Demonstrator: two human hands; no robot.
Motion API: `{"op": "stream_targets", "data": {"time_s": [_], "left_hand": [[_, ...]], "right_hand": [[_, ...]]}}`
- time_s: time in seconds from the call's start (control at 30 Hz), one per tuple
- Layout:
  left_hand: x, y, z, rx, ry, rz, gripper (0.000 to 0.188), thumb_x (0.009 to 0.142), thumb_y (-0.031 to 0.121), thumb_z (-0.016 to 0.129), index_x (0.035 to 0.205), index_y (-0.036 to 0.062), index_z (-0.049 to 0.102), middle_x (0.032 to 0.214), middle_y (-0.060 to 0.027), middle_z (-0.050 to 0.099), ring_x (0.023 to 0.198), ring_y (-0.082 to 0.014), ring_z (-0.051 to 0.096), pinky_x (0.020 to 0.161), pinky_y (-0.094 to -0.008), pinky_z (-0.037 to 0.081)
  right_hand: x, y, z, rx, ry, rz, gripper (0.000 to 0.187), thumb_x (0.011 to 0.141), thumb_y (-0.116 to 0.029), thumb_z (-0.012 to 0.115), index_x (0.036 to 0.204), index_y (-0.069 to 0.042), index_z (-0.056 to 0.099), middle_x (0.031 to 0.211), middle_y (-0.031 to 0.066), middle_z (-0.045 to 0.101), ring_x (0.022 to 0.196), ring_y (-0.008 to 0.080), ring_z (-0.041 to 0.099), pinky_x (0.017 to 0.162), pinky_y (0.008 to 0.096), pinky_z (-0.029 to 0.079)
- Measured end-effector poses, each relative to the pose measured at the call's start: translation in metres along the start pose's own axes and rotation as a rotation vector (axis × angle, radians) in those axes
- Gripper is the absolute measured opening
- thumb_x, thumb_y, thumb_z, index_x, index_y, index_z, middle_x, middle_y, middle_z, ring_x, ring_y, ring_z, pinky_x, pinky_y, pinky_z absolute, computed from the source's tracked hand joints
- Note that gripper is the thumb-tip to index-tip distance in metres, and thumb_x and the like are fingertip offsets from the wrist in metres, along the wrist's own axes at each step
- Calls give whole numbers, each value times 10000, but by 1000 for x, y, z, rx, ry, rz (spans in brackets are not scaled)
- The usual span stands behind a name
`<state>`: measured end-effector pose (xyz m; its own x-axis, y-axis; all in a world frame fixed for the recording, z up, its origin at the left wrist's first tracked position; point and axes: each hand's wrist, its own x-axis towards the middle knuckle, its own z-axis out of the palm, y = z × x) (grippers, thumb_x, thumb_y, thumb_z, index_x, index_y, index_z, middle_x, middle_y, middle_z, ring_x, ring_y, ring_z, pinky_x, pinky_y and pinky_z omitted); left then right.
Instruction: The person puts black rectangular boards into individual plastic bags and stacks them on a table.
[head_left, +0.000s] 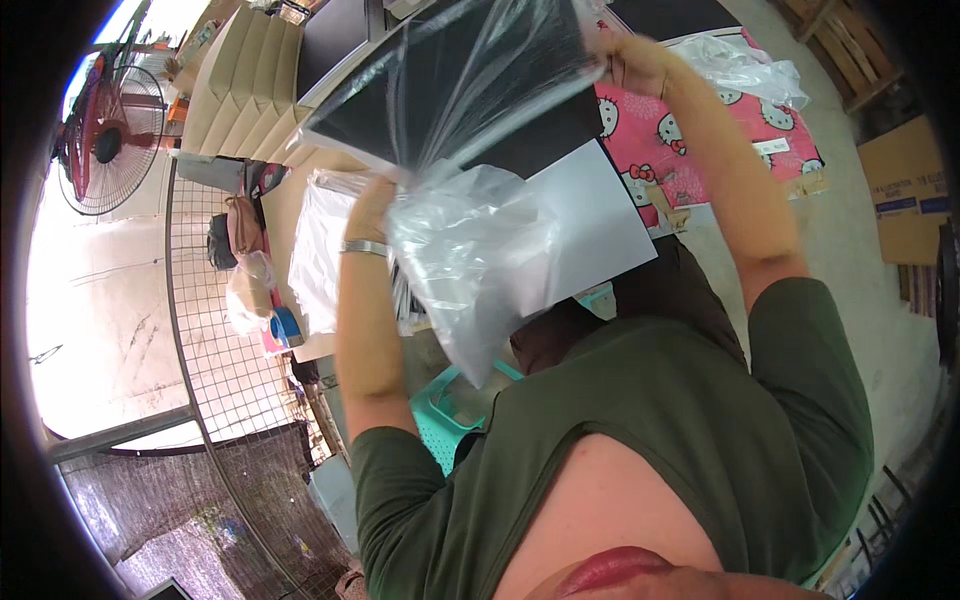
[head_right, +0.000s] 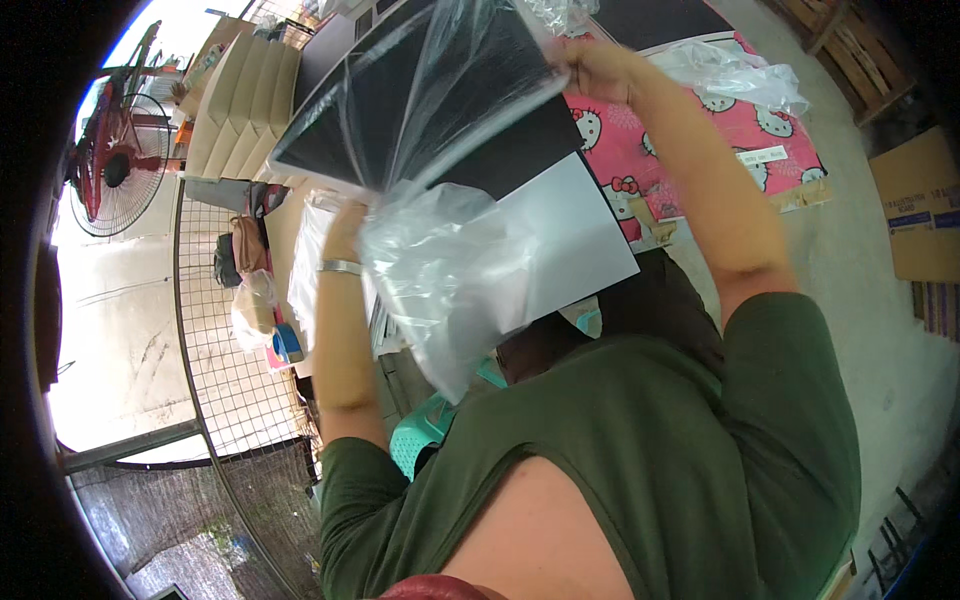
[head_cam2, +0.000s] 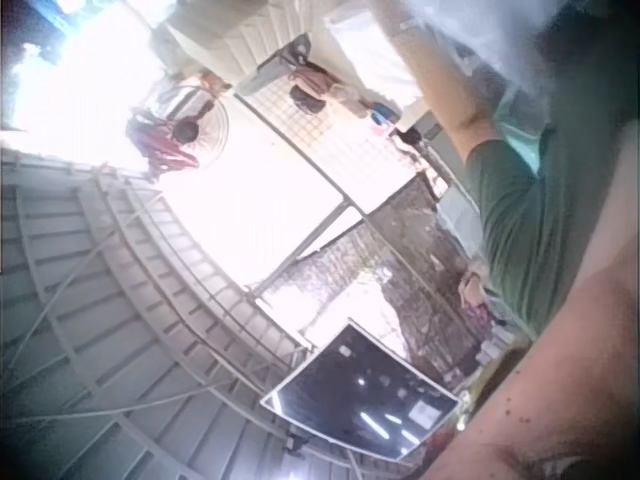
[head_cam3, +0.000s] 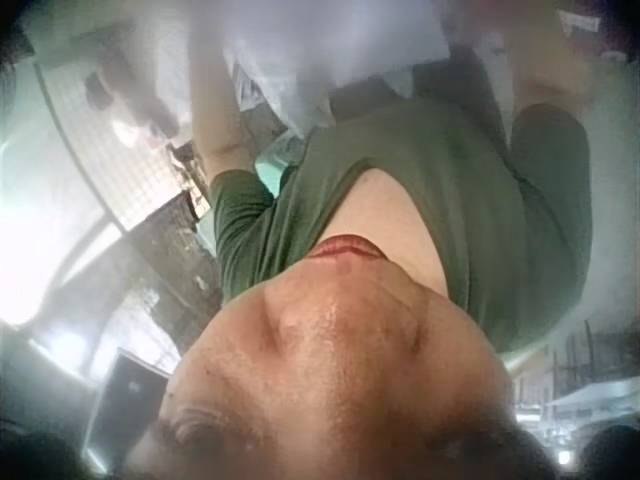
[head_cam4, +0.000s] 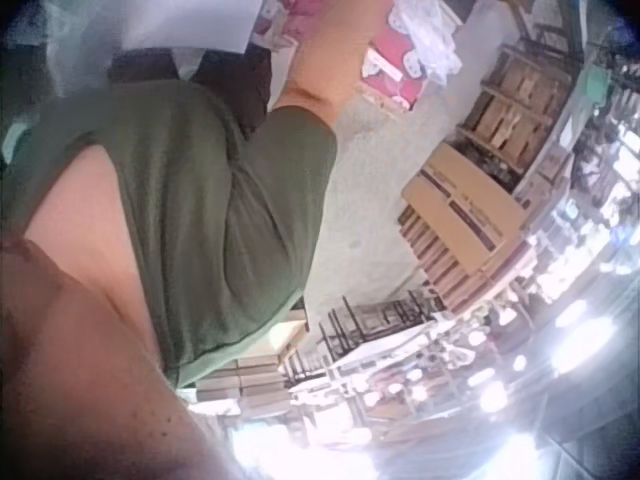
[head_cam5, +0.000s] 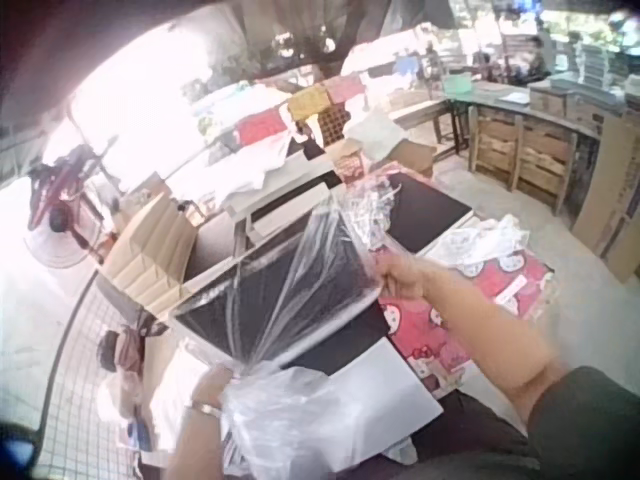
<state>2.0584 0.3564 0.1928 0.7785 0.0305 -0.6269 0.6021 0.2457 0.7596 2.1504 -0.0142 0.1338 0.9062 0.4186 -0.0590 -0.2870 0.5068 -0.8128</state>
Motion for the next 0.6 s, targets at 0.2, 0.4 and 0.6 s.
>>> {"op": "stream_targets", "data": {"time_s": [0.2,0.4,0.6], "left_hand": [[100,-119,-75,-159,39,136,291,852,194,463,1022,-12,579,995,-157,612,894,-259,611,783,-376,517],[55,-118,-39,-241,101,231,306,886,262,454,983,-2,574,1010,-159,598,905,-286,599,786,-397,515],[-100,-176,-29,-216,124,-27,443,900,412,464,997,-4,586,950,-110,605,867,-191,577,739,-328,478]], "right_hand": [[4,114,-6,175,273,46,233,910,-195,437,1028,-30,550,829,14,588,732,126,570,663,257,458],[-28,93,-1,-751,312,-13,409,894,-372,481,1009,8,577,742,78,580,669,177,555,612,287,422],[-167,115,54,-880,378,440,375,894,-298,438,1058,10,575,857,170,574,785,216,550,634,355,437]]}}
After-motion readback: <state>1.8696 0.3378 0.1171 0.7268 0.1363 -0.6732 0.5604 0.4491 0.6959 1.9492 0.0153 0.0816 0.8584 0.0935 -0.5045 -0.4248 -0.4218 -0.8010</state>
